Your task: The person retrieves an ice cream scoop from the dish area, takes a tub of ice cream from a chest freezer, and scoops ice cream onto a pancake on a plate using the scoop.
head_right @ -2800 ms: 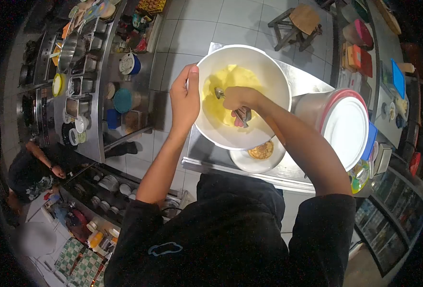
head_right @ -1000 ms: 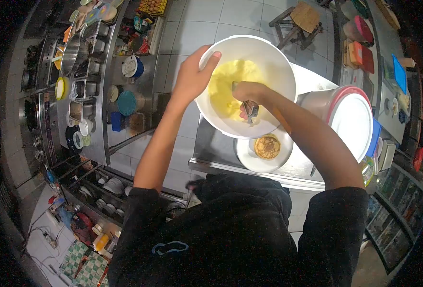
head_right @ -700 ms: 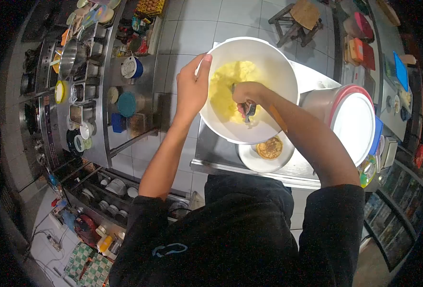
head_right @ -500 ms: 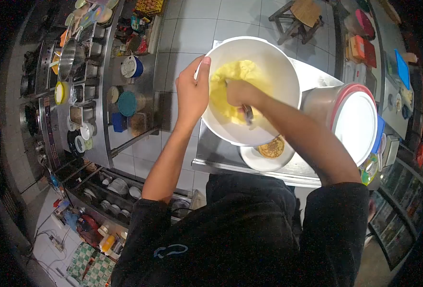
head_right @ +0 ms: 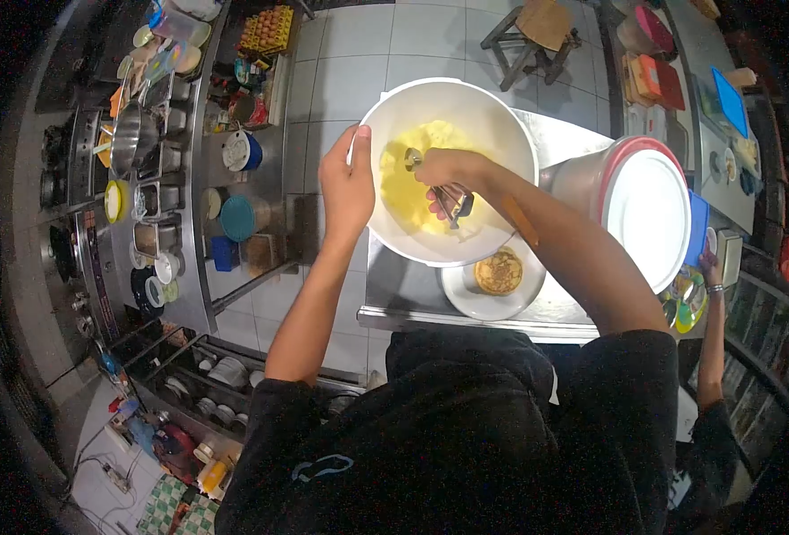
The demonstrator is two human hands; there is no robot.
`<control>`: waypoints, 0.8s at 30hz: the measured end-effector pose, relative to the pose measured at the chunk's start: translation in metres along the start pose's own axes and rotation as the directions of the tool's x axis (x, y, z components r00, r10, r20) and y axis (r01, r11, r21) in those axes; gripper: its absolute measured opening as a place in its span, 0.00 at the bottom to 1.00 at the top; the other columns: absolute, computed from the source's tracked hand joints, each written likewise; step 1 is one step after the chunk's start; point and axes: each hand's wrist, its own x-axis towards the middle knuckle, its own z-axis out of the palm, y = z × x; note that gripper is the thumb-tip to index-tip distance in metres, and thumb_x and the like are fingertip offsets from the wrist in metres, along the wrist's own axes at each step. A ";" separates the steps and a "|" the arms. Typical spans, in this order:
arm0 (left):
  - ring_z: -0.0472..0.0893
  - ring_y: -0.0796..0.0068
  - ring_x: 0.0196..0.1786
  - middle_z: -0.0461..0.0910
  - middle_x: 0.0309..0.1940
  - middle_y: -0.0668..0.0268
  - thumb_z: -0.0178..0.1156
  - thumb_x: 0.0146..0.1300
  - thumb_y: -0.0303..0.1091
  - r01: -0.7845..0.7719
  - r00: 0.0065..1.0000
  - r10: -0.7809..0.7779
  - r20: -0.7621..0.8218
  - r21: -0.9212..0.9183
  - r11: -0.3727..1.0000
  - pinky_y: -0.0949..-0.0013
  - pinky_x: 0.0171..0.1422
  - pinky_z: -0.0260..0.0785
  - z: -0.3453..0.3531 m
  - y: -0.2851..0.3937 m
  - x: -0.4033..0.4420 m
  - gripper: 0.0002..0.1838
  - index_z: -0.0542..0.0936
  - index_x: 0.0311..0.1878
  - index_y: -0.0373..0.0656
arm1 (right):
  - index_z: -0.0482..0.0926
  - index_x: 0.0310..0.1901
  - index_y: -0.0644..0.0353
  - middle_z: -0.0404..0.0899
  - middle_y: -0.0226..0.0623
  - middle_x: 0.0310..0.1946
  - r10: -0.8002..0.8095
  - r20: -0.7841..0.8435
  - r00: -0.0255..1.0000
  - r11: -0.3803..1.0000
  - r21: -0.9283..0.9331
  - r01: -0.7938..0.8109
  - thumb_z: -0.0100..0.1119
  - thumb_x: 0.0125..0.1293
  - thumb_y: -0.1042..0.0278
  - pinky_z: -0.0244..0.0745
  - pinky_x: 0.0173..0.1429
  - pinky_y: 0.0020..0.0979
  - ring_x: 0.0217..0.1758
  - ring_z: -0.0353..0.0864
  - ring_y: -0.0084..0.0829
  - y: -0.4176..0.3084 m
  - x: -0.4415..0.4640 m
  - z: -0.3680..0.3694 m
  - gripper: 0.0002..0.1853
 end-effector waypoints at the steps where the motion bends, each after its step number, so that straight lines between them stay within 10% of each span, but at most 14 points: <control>1: 0.85 0.53 0.40 0.85 0.35 0.48 0.50 0.78 0.47 -0.005 1.000 0.005 0.001 0.000 1.000 0.57 0.50 0.74 0.001 0.001 0.000 0.22 0.82 0.52 0.35 | 0.68 0.45 0.78 0.75 0.45 0.27 -0.004 -0.003 1.000 1.000 0.001 0.004 0.43 0.69 0.71 0.84 0.29 0.48 0.27 0.84 0.45 0.003 0.008 0.001 0.14; 10: 0.83 0.50 0.38 0.84 0.35 0.49 0.48 0.79 0.44 -0.021 1.000 0.021 -0.007 0.018 1.000 0.57 0.50 0.74 0.004 0.004 -0.006 0.21 0.81 0.52 0.35 | 0.70 0.41 0.75 0.73 0.43 0.22 -0.059 -0.055 0.997 0.975 -0.219 0.045 0.44 0.73 0.63 0.79 0.20 0.42 0.17 0.79 0.39 0.008 -0.001 0.016 0.17; 15: 0.83 0.57 0.47 0.83 0.45 0.49 0.44 0.80 0.39 -0.021 0.991 0.000 -0.136 -0.150 0.988 0.61 0.55 0.72 0.012 -0.003 -0.022 0.19 0.77 0.56 0.33 | 0.71 0.37 0.61 0.71 0.33 0.22 0.101 0.055 0.993 0.854 0.508 -0.115 0.48 0.72 0.67 0.78 0.28 0.37 0.19 0.73 0.30 0.013 -0.011 -0.014 0.07; 19: 0.79 0.59 0.55 0.80 0.51 0.51 0.47 0.79 0.39 0.105 0.969 -0.165 -0.184 -0.296 0.949 0.60 0.61 0.69 0.011 0.001 -0.058 0.18 0.74 0.59 0.34 | 0.71 0.36 0.62 0.72 0.33 0.22 0.138 -0.050 0.989 0.804 0.589 -0.083 0.49 0.72 0.67 0.78 0.27 0.37 0.20 0.74 0.30 0.017 -0.009 -0.020 0.08; 22: 0.76 0.56 0.58 0.78 0.52 0.52 0.53 0.76 0.40 0.055 0.957 -0.065 -0.281 -0.043 0.998 0.58 0.64 0.67 -0.001 -0.016 -0.054 0.18 0.72 0.59 0.35 | 0.71 0.37 0.61 0.72 0.33 0.22 0.040 0.000 0.999 0.839 0.544 -0.033 0.48 0.73 0.66 0.78 0.28 0.37 0.20 0.75 0.31 0.021 -0.001 -0.025 0.09; 24: 0.74 0.54 0.61 0.78 0.54 0.53 0.58 0.74 0.42 -0.232 0.939 0.270 -0.214 0.184 0.955 0.55 0.66 0.65 -0.015 -0.002 -0.015 0.20 0.73 0.61 0.37 | 0.71 0.35 0.61 0.72 0.34 0.22 0.086 -0.049 0.995 0.876 0.480 -0.052 0.48 0.74 0.65 0.78 0.28 0.38 0.21 0.76 0.33 0.013 0.000 -0.020 0.11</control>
